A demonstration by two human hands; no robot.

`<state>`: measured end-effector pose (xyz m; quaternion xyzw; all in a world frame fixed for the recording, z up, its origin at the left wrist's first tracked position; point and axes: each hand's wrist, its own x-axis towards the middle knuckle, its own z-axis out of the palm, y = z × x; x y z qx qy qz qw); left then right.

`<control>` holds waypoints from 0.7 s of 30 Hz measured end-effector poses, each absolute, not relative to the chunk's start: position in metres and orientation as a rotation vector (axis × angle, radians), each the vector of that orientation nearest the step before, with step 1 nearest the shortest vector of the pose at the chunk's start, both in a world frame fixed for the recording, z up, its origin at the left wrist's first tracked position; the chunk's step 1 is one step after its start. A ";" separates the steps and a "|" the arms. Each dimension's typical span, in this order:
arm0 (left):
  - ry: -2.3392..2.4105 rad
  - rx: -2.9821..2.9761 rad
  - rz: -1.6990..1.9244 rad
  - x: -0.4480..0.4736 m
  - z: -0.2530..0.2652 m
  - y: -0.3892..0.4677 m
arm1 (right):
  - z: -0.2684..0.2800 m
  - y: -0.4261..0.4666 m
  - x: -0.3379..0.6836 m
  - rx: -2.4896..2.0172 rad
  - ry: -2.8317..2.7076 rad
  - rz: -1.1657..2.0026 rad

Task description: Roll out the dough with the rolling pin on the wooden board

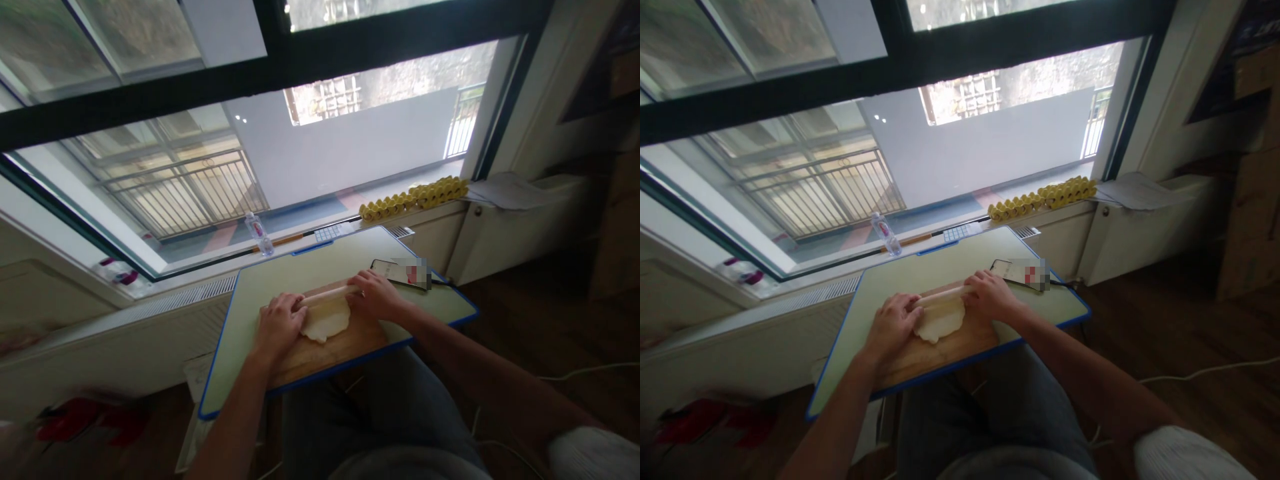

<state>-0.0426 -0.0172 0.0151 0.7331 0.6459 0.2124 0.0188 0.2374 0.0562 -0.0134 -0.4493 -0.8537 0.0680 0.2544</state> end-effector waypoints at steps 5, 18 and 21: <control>2.056 2.244 0.601 -0.021 0.002 -0.052 | -0.026 0.014 0.238 -1.308 -2.176 0.149; 2.150 2.190 0.575 0.002 -0.017 -0.078 | -0.034 -0.031 0.222 -1.520 -2.240 0.144; 2.195 2.178 0.490 0.004 -0.012 -0.067 | -0.030 -0.017 0.218 -1.534 -2.267 0.147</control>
